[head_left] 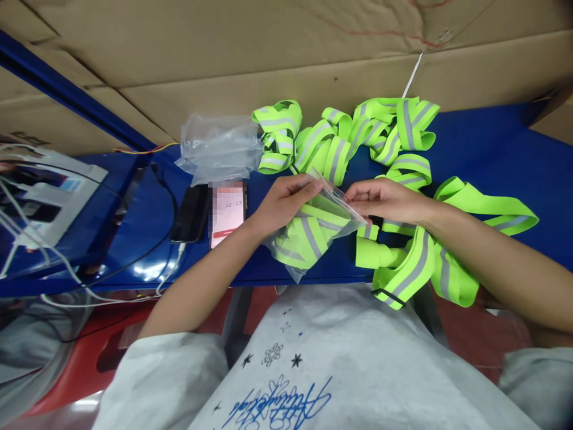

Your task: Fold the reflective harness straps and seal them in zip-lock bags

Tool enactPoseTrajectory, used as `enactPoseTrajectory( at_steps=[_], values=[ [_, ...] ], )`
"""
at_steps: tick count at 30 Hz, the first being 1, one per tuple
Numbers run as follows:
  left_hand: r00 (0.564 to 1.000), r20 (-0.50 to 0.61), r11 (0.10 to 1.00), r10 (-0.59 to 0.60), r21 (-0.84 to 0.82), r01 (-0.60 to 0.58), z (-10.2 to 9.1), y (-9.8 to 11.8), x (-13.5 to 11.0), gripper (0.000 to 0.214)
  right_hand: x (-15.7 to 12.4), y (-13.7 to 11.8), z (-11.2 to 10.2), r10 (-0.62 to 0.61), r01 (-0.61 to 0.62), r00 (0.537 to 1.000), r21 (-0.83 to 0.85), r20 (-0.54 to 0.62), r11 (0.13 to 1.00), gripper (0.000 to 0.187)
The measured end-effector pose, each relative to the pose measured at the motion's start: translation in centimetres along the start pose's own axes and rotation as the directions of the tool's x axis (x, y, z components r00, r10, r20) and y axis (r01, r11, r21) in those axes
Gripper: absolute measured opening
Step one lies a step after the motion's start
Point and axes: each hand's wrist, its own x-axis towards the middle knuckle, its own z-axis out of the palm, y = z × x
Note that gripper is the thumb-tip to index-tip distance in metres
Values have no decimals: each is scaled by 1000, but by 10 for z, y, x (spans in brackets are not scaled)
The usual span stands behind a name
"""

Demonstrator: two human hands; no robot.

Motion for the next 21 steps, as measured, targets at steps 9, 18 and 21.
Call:
enactPoseTrajectory(
  at_steps=[9, 18, 21],
  values=[
    [969, -142, 953, 202, 257, -161, -20, 4, 5, 44, 1, -4, 4, 53, -45, 994, 88, -99, 995, 31],
    [959, -197, 969, 202, 180, -167, -21, -4, 11, 51, 5, -3, 16, -1, 41, 945, 115, -326, 993, 35],
    [960, -213, 975, 182, 166, -148, -22, -8, 12, 52, 4, -3, 18, 20, 20, 943, 116, -333, 993, 38]
  ],
)
